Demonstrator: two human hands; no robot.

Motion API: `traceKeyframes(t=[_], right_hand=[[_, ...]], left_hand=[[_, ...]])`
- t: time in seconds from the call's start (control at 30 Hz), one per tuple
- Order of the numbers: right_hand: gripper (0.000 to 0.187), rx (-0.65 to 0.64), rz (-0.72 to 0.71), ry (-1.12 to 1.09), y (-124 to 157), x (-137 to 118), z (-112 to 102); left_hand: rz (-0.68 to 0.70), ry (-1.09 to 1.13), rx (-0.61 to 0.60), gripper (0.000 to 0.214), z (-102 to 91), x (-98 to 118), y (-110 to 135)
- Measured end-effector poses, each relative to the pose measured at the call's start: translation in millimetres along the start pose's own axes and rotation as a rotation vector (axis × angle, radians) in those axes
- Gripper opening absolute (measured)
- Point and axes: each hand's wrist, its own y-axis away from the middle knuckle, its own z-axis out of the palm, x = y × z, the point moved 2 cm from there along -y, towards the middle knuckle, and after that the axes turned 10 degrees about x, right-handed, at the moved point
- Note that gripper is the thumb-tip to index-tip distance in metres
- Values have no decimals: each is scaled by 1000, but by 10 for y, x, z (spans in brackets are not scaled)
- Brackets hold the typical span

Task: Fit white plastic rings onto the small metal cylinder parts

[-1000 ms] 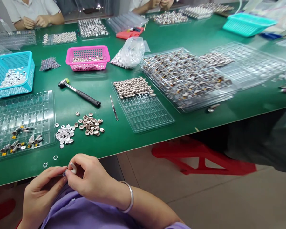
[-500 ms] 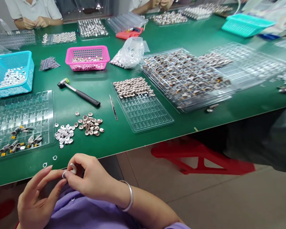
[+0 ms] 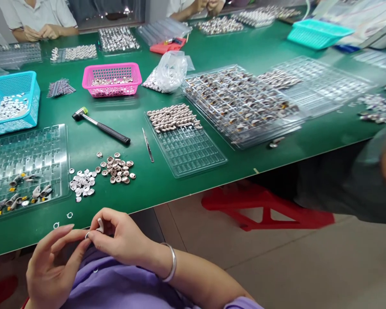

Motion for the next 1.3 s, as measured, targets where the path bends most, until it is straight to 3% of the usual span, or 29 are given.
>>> traceKeyframes(t=[0.1, 0.17, 0.3, 0.43, 0.6, 0.7, 0.83, 1.07, 1.3], right_hand=[[19, 47, -103, 144, -18, -49, -115], [14, 113, -211, 286, -31, -113, -221], [10, 274, -348, 497, -59, -217, -451], [11, 343, -315, 517, -93, -226, -594], [12, 345, -315, 499, -88, -215, -617], [13, 348, -304, 470, -77, -225, -614], [11, 324, -363, 413, -51, -250, -546], [4, 166, -531, 281, 47, -208, -275], [4, 142, -629, 344, 101, -221, -164]], left_hand=[[-113, 74, -23, 41, 140, -40, -100], [-109, 86, -98, 37, 242, -45, -242], [173, -233, -304, 16, 450, -34, -638], [275, -463, -222, 19, 658, -46, -981], [300, -574, -234, 15, 851, -35, -1103], [291, -544, -238, 14, 808, -37, -1049], [231, -427, -222, 12, 607, -27, -884], [-211, 5, -260, 16, 230, -46, -541], [-325, 100, -148, 24, 110, -59, -353]])
